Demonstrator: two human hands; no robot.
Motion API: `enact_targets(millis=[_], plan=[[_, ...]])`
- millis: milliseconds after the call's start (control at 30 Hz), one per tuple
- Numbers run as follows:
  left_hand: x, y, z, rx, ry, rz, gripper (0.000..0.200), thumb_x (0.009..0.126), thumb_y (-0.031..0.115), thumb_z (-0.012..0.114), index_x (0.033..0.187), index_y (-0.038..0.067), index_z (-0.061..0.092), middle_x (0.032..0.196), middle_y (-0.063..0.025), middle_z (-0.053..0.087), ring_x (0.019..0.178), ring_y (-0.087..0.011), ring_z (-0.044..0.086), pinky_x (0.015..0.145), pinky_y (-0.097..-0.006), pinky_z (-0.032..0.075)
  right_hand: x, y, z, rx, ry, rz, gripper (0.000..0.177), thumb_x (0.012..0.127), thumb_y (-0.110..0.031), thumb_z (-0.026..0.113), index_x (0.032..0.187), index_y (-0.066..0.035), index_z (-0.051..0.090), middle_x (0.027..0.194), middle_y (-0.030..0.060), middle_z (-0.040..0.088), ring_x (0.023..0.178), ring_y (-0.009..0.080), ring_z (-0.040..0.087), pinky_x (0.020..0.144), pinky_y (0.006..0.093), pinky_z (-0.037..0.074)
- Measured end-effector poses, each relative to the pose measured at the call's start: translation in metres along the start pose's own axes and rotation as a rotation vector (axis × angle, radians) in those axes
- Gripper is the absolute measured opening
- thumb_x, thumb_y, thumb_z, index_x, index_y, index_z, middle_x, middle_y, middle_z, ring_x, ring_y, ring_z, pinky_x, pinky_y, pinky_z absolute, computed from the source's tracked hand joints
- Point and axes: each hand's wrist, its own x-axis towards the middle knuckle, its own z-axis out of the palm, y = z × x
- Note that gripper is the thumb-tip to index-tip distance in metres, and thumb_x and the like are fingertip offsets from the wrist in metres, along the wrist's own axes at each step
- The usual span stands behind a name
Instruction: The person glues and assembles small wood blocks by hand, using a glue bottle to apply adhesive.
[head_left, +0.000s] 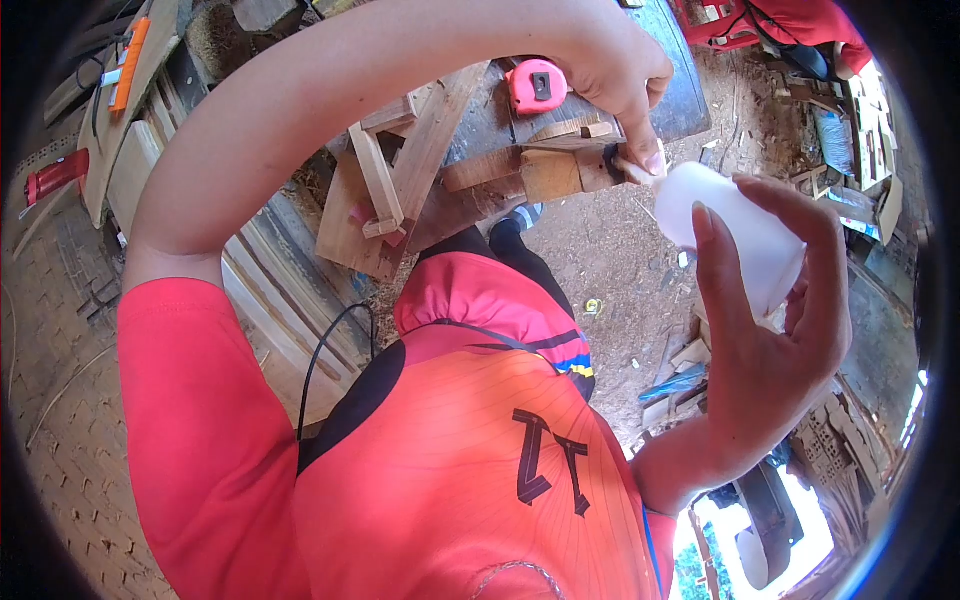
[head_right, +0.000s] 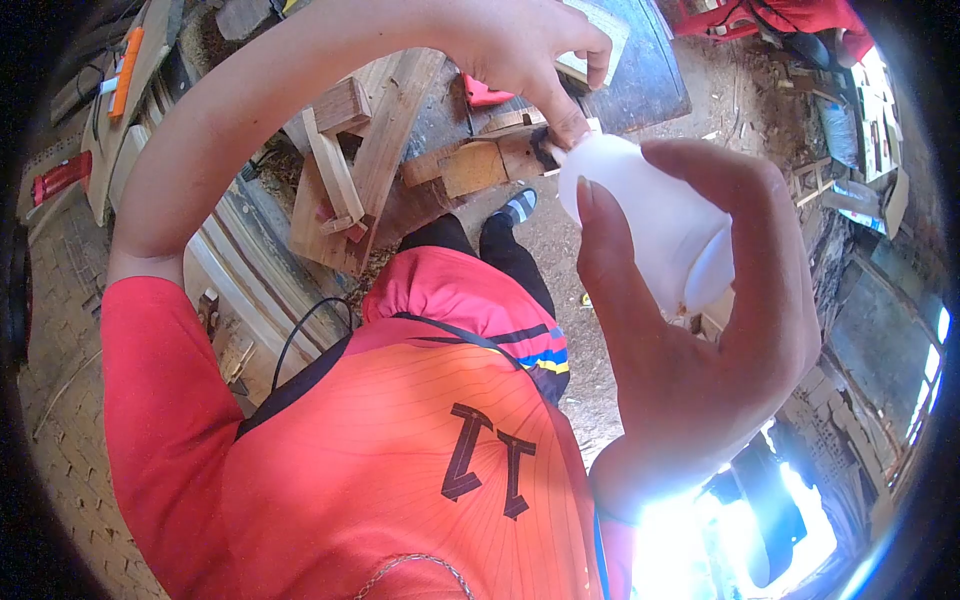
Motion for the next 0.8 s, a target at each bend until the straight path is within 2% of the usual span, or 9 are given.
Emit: enact_targets(millis=[133,300,533,633,700,800], plan=[[-0.002,0.0,-0.001,-0.018,-0.014,0.013,0.085,0.08,0.064,0.082,0.13,-0.001,0.063,0.108,-0.0215,0.075,0.095,-0.0317,0.073,0.083,-0.0428,0.056,-0.005,-0.002,-0.001,-0.004,0.013,0.046,0.03,0.086,0.001,0.084,0.113,-0.004,0.072,0.107,0.0074,0.074,0.096,0.0164,0.072,0.081,0.0301,0.06],[-0.001,0.004,0.002,0.038,0.026,-0.017,0.084,0.081,0.063,0.082,0.131,-0.002,0.063,0.109,-0.0217,0.075,0.096,-0.0315,0.073,0.083,-0.0427,0.056,-0.003,0.009,0.006,-0.021,0.066,-0.106,0.031,0.086,0.002,0.083,0.114,-0.004,0.072,0.109,0.0091,0.075,0.097,0.0181,0.072,0.08,0.0312,0.06],[-0.001,0.005,0.006,0.041,0.067,-0.015,0.083,0.081,0.062,0.082,0.13,-0.002,0.064,0.111,-0.022,0.074,0.097,-0.0318,0.072,0.084,-0.0427,0.056,-0.009,0.008,0.004,-0.034,0.067,-0.123,0.034,0.083,0.004,0.084,0.114,-0.003,0.073,0.111,0.0103,0.075,0.098,0.0187,0.072,0.082,0.0321,0.061],[0.004,0.01,0.009,0.039,0.037,-0.082,0.081,0.081,0.062,0.082,0.128,-0.001,0.064,0.111,-0.0218,0.074,0.099,-0.0319,0.072,0.085,-0.0425,0.055,-0.007,0.006,0.005,-0.028,0.061,-0.101,0.035,0.082,0.005,0.085,0.114,-0.003,0.073,0.112,0.0109,0.075,0.098,0.0187,0.072,0.082,0.0334,0.062],[-0.001,0.006,0.0,0.028,0.009,-0.006,0.082,0.08,0.063,0.082,0.128,-0.001,0.064,0.11,-0.0216,0.074,0.099,-0.0317,0.072,0.085,-0.0425,0.056,-0.007,0.007,0.005,-0.03,0.057,-0.108,0.035,0.082,0.005,0.084,0.114,-0.003,0.073,0.113,0.0113,0.075,0.099,0.0189,0.073,0.082,0.0339,0.063],[0.001,0.003,0.003,0.04,0.024,0.007,0.084,0.079,0.065,0.082,0.129,-0.001,0.063,0.11,-0.0215,0.074,0.098,-0.0316,0.072,0.084,-0.0424,0.056,-0.01,0.011,0.005,-0.042,0.056,-0.119,0.035,0.082,0.005,0.084,0.114,-0.003,0.073,0.113,0.0117,0.076,0.101,0.0198,0.073,0.082,0.0342,0.063]])
